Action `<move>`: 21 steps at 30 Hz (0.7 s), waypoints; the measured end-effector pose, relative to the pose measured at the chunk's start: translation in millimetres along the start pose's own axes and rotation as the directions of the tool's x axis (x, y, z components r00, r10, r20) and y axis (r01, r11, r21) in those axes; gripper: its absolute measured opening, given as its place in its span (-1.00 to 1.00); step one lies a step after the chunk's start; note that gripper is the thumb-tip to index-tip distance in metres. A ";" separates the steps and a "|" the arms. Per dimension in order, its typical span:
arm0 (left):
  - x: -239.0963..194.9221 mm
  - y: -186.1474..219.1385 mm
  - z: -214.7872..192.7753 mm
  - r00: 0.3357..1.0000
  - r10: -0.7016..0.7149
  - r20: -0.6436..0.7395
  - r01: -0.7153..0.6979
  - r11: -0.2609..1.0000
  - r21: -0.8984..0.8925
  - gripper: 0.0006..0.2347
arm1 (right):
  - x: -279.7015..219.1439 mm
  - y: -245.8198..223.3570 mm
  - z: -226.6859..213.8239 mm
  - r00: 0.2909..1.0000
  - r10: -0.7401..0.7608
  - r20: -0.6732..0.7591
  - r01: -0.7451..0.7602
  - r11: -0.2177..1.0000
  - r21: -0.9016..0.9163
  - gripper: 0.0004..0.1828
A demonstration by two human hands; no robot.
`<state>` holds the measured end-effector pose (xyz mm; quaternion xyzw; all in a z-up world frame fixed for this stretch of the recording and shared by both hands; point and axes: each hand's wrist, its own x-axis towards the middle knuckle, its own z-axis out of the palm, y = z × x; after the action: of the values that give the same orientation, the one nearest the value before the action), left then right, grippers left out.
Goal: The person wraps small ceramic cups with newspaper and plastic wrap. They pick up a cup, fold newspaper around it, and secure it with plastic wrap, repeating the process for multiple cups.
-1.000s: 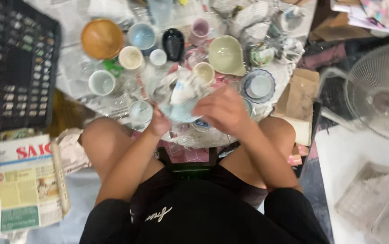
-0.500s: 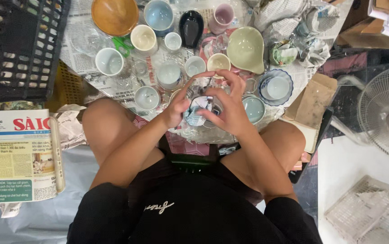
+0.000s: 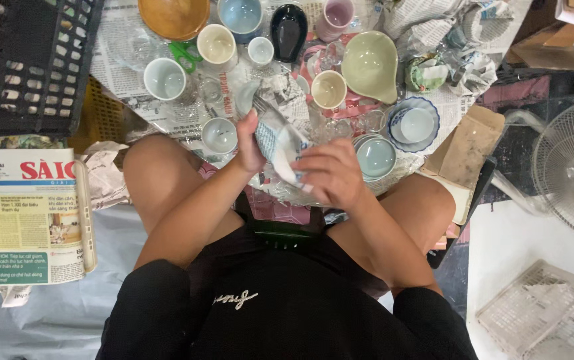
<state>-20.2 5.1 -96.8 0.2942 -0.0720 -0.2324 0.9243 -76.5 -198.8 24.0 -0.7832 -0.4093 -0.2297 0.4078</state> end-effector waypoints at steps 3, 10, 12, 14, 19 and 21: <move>3.7 4.0 6.6 0.999 -0.032 0.007 0.033 0.990 -0.136 -0.32 | -6.8 2.6 2.6 0.986 -0.161 -0.039 0.164 0.981 0.106 -0.71; 4.3 42.8 48.5 0.995 0.003 0.095 0.019 0.973 -0.229 -0.36 | -17.8 11.5 2.3 0.744 0.614 -0.266 -0.518 0.780 0.351 -0.59; 8.8 43.2 52.8 0.990 -0.061 0.127 0.095 0.955 -0.280 -0.33 | -6.7 9.2 4.1 0.833 0.541 -0.118 -0.529 0.840 0.116 -0.42; 7.4 39.9 54.3 0.986 -0.096 0.137 0.132 0.951 -0.279 -0.34 | -2.0 1.8 8.1 0.882 0.471 -0.014 -0.471 0.878 -0.091 -0.33; 12.6 35.8 44.8 0.954 -0.233 0.187 0.275 0.929 -0.249 -0.38 | -7.6 -0.5 22.6 0.925 0.364 0.108 -0.313 0.892 -0.326 -0.28; 12.1 41.0 38.8 0.949 -0.281 0.143 0.304 0.937 -0.175 -0.39 | -15.5 -0.9 21.1 0.958 0.268 0.104 -0.214 0.907 -0.363 -0.26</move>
<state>-4.1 9.1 -41.5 0.1956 -0.0579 -0.3899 0.8980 -85.4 -188.1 1.8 -0.9027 -0.2919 -0.1858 0.2557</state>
